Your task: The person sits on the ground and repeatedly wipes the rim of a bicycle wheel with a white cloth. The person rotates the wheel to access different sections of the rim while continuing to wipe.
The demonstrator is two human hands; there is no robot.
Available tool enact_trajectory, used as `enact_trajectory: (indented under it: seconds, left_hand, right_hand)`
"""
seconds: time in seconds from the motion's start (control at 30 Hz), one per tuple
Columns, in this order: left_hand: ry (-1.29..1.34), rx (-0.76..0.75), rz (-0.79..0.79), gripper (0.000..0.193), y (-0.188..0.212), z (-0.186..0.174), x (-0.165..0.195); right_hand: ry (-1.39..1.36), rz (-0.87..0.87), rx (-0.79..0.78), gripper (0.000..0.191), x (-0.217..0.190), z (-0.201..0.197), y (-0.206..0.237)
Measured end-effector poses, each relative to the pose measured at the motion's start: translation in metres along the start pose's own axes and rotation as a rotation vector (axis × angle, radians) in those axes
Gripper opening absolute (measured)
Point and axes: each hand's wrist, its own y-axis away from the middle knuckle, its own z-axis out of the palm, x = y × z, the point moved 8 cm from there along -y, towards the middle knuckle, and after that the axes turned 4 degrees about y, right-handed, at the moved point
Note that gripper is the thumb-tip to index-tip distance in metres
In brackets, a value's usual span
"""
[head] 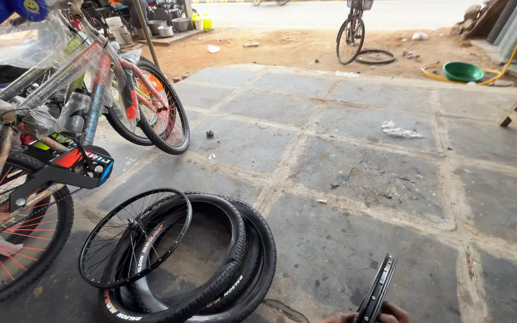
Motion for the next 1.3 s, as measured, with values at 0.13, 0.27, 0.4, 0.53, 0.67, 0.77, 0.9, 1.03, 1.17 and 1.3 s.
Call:
enact_trajectory:
  seconds: [0.13, 0.27, 0.4, 0.53, 0.67, 0.77, 0.9, 1.03, 1.17, 1.3]
  left_hand:
    - [0.07, -0.063, -0.02, 0.041, -0.003, 0.004, -0.021]
    - [0.118, -0.117, -0.033, 0.047, -0.012, 0.0, -0.048]
    - [0.154, -0.19, -0.02, 0.054, -0.013, -0.001, -0.056]
    - [0.286, -0.215, -0.052, 0.07, -0.009, -0.003, -0.073]
    - [0.302, -0.209, -0.035, 0.099, -0.008, -0.003, -0.097]
    - [0.352, -0.221, 0.015, 0.107, -0.012, -0.006, -0.108]
    - [0.446, -0.152, 0.004, 0.096, -0.01, -0.014, -0.12]
    - [0.45, -0.179, -0.045, 0.056, 0.009, -0.026, -0.125]
    - [0.286, -0.262, 0.027, 0.046, 0.021, -0.023, -0.125]
    - [0.358, -0.324, 0.022, 0.041, 0.02, -0.014, -0.123]
  right_hand:
    - [0.084, -0.045, -0.016, 0.053, -0.001, -0.004, 0.01]
    - [0.53, -0.403, 0.097, 0.039, -0.013, -0.01, 0.04]
    - [0.869, -0.559, -0.276, 0.05, -0.019, 0.015, 0.045]
    - [0.692, -0.201, -0.285, 0.053, -0.003, -0.006, 0.049]
    - [0.876, -0.301, -0.18, 0.055, -0.02, -0.006, 0.072]
    - [0.798, -0.428, 0.099, 0.045, -0.027, 0.01, 0.089]
    - [0.607, -0.537, 0.552, 0.026, -0.02, 0.022, 0.108]
    - [0.468, -0.479, 0.483, 0.025, -0.008, 0.017, 0.111]
    - [0.467, -0.368, 0.375, 0.03, -0.013, 0.001, 0.114]
    - [0.456, -0.372, -0.009, 0.039, -0.036, 0.007, 0.104]
